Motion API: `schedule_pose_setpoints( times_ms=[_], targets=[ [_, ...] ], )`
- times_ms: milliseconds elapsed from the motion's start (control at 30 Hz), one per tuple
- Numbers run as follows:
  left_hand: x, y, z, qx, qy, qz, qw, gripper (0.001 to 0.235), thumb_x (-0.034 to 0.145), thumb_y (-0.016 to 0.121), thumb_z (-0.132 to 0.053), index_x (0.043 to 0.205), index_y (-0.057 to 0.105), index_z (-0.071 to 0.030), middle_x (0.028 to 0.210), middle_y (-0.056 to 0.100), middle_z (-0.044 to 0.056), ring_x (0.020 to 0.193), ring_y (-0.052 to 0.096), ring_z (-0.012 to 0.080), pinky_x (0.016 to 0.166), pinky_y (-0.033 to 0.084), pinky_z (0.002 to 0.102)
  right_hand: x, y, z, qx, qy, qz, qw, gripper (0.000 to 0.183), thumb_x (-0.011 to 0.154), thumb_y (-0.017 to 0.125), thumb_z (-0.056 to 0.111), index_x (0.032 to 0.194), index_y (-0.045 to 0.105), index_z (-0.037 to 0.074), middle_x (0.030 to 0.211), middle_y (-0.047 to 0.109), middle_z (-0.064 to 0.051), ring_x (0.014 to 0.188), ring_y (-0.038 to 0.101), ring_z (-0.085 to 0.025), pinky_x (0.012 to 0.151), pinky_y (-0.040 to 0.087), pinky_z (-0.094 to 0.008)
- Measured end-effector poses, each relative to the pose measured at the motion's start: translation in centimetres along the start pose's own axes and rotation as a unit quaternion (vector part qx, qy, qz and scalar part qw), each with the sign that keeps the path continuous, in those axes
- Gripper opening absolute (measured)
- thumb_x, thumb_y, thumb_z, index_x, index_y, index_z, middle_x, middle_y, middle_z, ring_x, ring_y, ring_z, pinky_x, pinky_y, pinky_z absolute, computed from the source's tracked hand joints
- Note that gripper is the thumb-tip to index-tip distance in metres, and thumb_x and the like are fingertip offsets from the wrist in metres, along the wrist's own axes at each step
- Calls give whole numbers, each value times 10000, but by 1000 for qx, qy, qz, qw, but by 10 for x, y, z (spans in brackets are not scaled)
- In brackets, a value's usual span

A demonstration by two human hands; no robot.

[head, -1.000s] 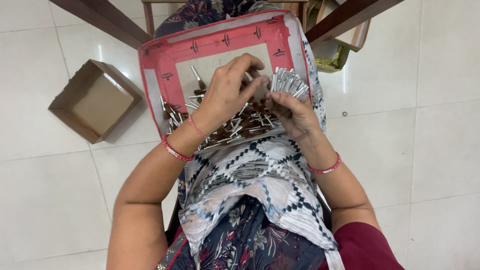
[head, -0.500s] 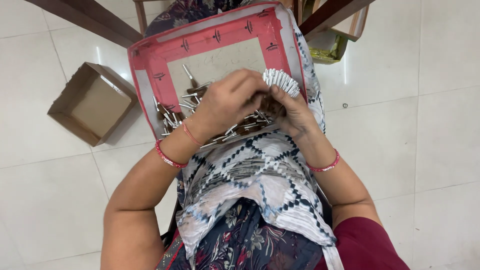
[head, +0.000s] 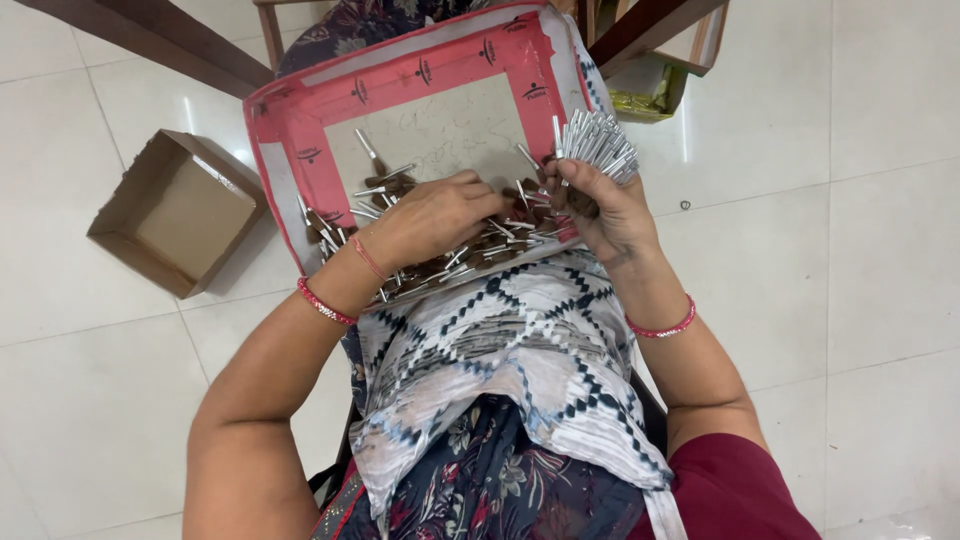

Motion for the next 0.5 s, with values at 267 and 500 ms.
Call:
schedule_pose_setpoints(
  times_ms=[267,500],
  targets=[
    [-19,-30,24,-262,-204,-241,912,157,886,792,-68,1017,720,-22,935,767,120,839,761,306,765,607,338,-7,21,-11,-11,-26,-3,1000,242,875,816,51,1093,715,19,973,761,-87,859,731,-188,755,628,-338],
    [-9,-63,-47,-93,-142,-355,919,289,943,770,-20,1199,639,-40,1097,731,163,1019,733,315,873,596,375,-1,60,-30,2,-83,28,996,229,918,821,74,1103,710,-2,959,752,-78,814,721,-184,702,618,-321]
  ],
)
Point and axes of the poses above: each hand's wrist, its own x-axis towards the middle knuckle, its own y-axis out of the palm, z = x × y, the point moved 7 cm from there along x, towards the middle knuckle
